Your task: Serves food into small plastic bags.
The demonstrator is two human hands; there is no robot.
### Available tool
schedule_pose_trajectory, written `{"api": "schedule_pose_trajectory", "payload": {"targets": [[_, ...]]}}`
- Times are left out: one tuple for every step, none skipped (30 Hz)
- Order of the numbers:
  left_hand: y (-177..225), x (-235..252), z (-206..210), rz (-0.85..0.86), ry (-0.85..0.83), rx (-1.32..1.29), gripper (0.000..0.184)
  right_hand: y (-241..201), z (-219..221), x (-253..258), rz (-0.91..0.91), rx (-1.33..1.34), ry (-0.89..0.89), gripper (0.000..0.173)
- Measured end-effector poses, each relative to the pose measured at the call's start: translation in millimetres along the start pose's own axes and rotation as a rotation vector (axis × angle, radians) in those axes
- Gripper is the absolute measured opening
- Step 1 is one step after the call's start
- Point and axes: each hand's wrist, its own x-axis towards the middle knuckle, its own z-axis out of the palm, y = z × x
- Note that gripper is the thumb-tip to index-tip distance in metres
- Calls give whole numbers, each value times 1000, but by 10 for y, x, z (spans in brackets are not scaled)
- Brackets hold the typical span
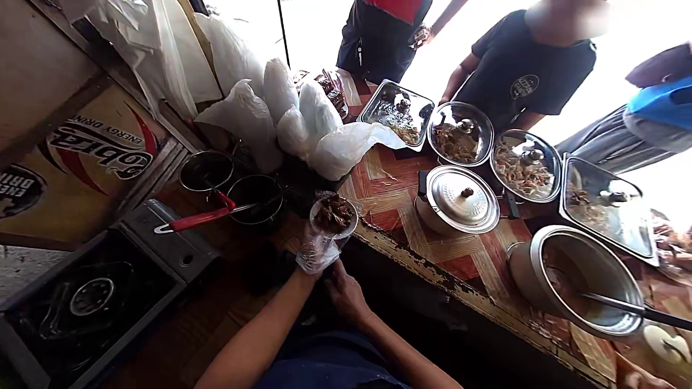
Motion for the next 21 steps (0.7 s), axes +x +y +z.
{"api": "schedule_pose_trajectory", "payload": {"targets": [[32, -28, 30, -13, 43, 127, 50, 12, -69, 18, -36, 39, 67, 63], [33, -46, 46, -24, 68, 196, 54, 45, -114, 23, -95, 112, 140, 63], [7, -67, 55, -25, 82, 212, 57, 83, -113, 15, -157, 206, 212, 61], [-24, -88, 76, -13, 83, 206, 59, 108, -83, 8, -213, 306, 273, 57], [-65, -83, 98, 27, 67, 197, 61, 116, -52, 9, -250, 393, 316, 51], [-96, -87, 137, 54, 69, 204, 60, 104, -30, 17, -256, 462, 337, 41], [-125, -101, 174, 60, 92, 232, 58, 90, -18, 38, -239, 506, 343, 31], [-154, -106, 203, 68, 119, 262, 58, 79, -23, 80, -207, 535, 350, 25], [-178, -92, 223, 94, 123, 285, 63, 76, -52, 143, -172, 569, 367, 23], [-193, -89, 259, 107, 138, 293, 63, 75, -99, 217, -142, 617, 388, 25], [-223, -76, 282, 119, 153, 293, 62, 60, -153, 282, -112, 679, 410, 26], [-256, -59, 300, 124, 159, 301, 62, 28, -207, 339, -74, 747, 432, 24], [-295, -46, 323, 135, 169, 311, 63, -13, -257, 388, -31, 809, 452, 21], [-341, -41, 346, 150, 168, 312, 64, -39, -294, 439, 13, 865, 472, 19], [-383, -41, 377, 166, 166, 307, 64, -40, -323, 489, 49, 916, 492, 19], [-421, -28, 417, 190, 172, 298, 64, -32, -341, 545, 71, 960, 525, 19], [-454, -2, 458, 223, 174, 292, 66, -25, -356, 598, 80, 988, 564, 18], [-467, 23, 520, 265, 186, 287, 66, -21, -372, 643, 83, 1000, 600, 17], [-472, 38, 580, 291, 205, 285, 64, -22, -395, 679, 87, 1004, 629, 16], [-477, 50, 622, 306, 228, 280, 63, -28, -418, 705, 96, 1002, 649, 15], [-489, 63, 642, 307, 246, 277, 62, -29, -441, 728, 105, 993, 657, 14]]}}
